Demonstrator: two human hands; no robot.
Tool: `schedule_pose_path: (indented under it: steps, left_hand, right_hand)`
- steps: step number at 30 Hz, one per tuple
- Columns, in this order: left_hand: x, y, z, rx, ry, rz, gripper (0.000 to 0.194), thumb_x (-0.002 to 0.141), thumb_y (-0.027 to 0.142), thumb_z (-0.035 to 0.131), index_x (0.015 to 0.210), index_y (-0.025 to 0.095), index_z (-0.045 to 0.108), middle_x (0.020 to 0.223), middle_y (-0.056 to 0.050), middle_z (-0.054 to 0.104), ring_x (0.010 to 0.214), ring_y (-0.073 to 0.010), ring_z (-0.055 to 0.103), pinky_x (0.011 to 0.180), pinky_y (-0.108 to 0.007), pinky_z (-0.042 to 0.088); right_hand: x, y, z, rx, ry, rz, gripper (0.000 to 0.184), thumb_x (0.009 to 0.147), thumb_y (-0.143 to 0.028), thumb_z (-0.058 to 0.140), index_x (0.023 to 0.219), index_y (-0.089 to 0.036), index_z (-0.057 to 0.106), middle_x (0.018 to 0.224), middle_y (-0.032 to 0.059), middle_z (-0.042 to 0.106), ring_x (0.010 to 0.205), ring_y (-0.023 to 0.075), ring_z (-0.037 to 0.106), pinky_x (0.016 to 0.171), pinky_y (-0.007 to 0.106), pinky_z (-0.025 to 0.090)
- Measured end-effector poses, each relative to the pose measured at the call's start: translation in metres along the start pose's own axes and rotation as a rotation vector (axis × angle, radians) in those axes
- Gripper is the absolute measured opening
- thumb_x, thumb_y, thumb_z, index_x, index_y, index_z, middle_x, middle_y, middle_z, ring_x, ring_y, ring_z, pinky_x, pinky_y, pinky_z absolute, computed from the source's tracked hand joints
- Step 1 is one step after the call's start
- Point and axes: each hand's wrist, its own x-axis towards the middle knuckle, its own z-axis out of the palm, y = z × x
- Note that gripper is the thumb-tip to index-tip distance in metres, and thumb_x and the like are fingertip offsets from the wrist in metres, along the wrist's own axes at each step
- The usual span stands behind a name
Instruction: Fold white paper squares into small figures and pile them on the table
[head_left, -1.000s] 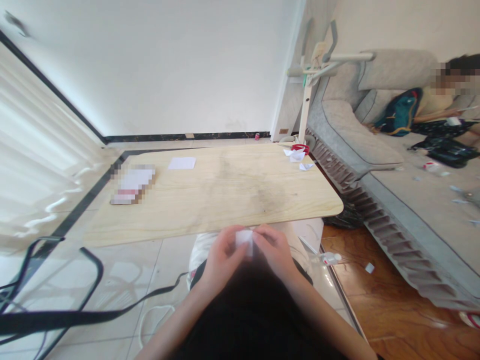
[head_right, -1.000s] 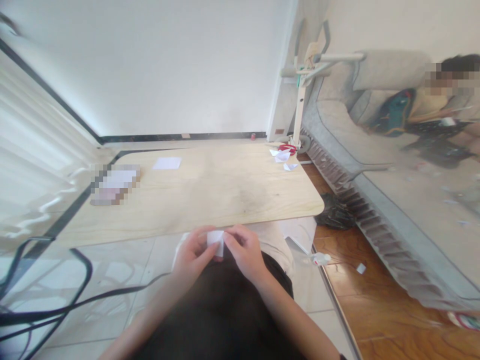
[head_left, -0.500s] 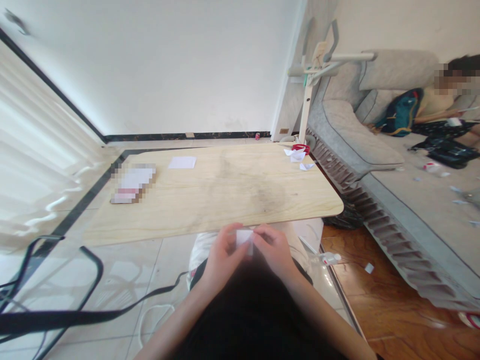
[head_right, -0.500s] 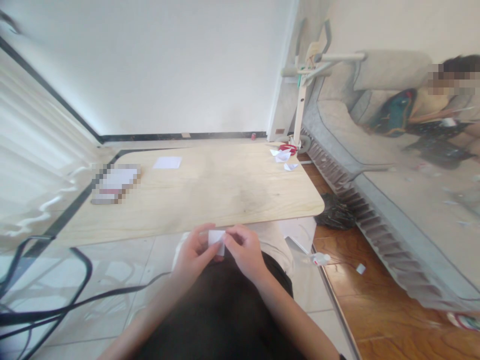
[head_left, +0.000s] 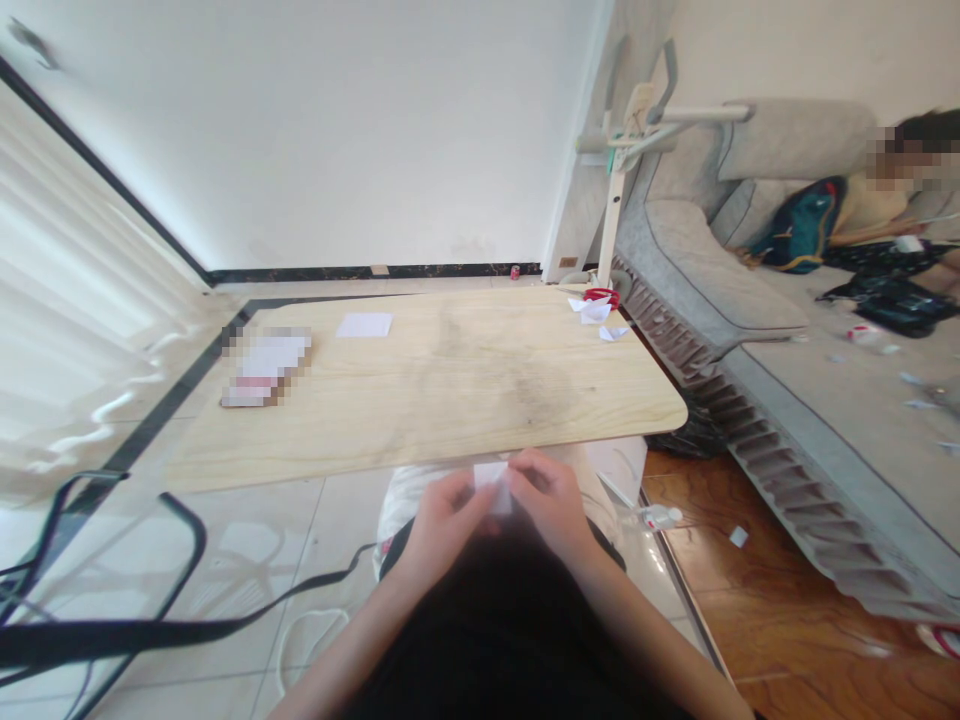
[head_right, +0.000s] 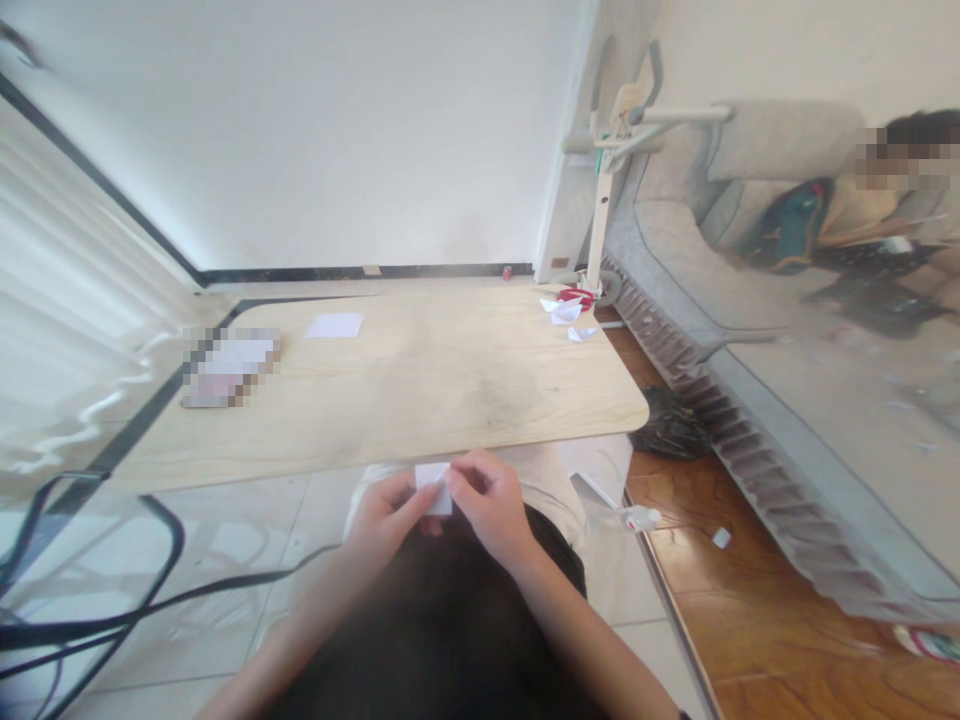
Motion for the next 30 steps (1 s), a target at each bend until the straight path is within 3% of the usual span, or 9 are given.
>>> schedule_pose_path:
  steps: [6, 12, 30]
  left_hand:
    - [0.0, 0.002, 0.002, -0.027, 0.002, -0.013, 0.034, 0.078, 0.047, 0.069, 0.082, 0.013, 0.073, 0.066, -0.004, 0.07, 0.054, -0.0141, 0.063, 0.052, -0.023, 0.053]
    - [0.0, -0.004, 0.001, -0.019, -0.032, -0.006, 0.032, 0.081, 0.045, 0.067, 0.086, 0.015, 0.073, 0.075, -0.006, 0.072, 0.06, -0.0163, 0.066, 0.056, -0.025, 0.054]
    - [-0.001, -0.004, -0.001, 0.164, -0.053, 0.043, 0.029, 0.086, 0.041, 0.061, 0.078, 0.015, 0.071, 0.065, -0.004, 0.069, 0.061, -0.0168, 0.064, 0.059, -0.025, 0.05]
  right_hand:
    - [-0.001, 0.002, 0.001, 0.065, 0.025, 0.062, 0.009, 0.078, -0.027, 0.067, 0.08, -0.019, 0.07, 0.07, 0.0004, 0.066, 0.065, 0.0153, 0.058, 0.062, 0.027, 0.046]
    - [0.001, -0.005, 0.002, 0.159, 0.011, 0.113, 0.012, 0.075, -0.029, 0.068, 0.07, -0.019, 0.064, 0.061, -0.002, 0.061, 0.056, 0.0133, 0.054, 0.055, 0.026, 0.044]
    - [0.0, -0.007, 0.001, 0.244, 0.024, 0.139, 0.021, 0.076, -0.028, 0.066, 0.058, -0.019, 0.059, 0.051, -0.0046, 0.049, 0.049, 0.0109, 0.043, 0.05, 0.024, 0.034]
